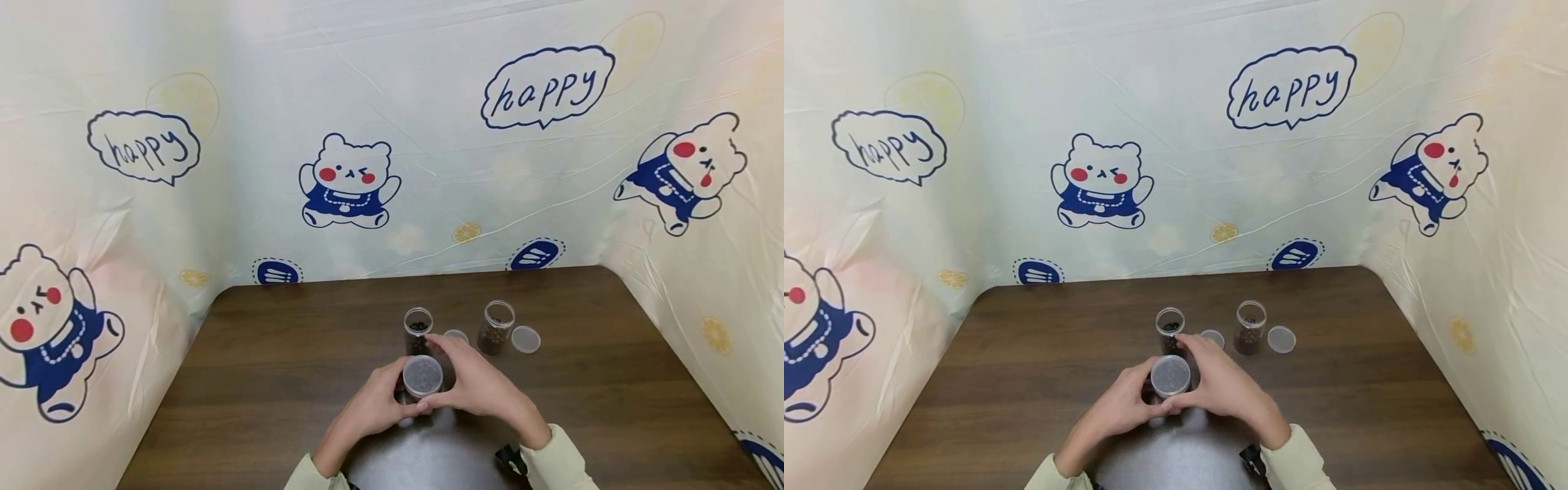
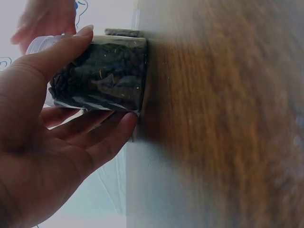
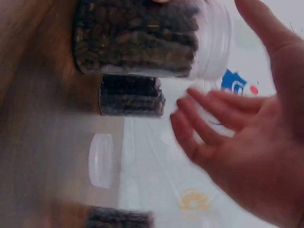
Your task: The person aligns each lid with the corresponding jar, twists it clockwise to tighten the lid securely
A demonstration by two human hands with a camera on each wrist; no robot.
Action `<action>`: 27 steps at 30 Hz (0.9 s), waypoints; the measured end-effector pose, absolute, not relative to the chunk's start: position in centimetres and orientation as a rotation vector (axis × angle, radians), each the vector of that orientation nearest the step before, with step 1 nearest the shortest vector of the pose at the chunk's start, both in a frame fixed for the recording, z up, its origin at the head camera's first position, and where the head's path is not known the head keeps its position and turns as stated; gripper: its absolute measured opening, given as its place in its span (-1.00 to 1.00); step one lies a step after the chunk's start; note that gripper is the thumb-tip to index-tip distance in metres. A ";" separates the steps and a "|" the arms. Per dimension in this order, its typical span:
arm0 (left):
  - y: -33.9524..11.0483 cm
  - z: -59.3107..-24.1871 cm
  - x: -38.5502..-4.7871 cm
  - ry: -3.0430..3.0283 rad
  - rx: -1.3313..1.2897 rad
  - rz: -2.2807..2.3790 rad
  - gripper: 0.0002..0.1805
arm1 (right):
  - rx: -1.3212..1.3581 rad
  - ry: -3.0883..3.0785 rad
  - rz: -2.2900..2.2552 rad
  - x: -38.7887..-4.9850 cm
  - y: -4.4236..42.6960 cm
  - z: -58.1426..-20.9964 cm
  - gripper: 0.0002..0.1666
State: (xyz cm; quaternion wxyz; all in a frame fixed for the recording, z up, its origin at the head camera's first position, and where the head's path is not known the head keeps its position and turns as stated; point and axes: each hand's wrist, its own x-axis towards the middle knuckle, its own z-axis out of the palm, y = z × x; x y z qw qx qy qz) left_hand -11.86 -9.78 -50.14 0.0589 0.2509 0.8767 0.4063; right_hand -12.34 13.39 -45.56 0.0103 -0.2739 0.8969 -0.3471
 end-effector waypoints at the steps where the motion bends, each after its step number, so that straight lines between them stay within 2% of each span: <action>1: -9.8 -50.1 -11.9 2.650 0.758 1.236 -0.23 | -0.895 2.752 -1.129 -12.4 13.7 -45.5 0.16; 6: -9.8 -50.1 -11.8 2.612 0.750 1.263 -0.20 | -1.032 2.629 -1.225 -12.8 14.3 -45.7 -0.11; 9: -9.8 -50.1 -11.8 2.606 0.755 1.279 -0.20 | -1.032 2.648 -1.242 -12.9 14.2 -45.9 -0.18; 19: -9.8 -50.3 -11.7 2.616 0.736 1.258 -0.20 | -0.883 2.800 -1.250 -12.3 12.6 -46.9 -0.19; 27: -9.9 -50.2 -11.8 2.646 0.763 1.240 -0.22 | -1.001 2.735 -1.191 -12.5 13.4 -46.2 0.03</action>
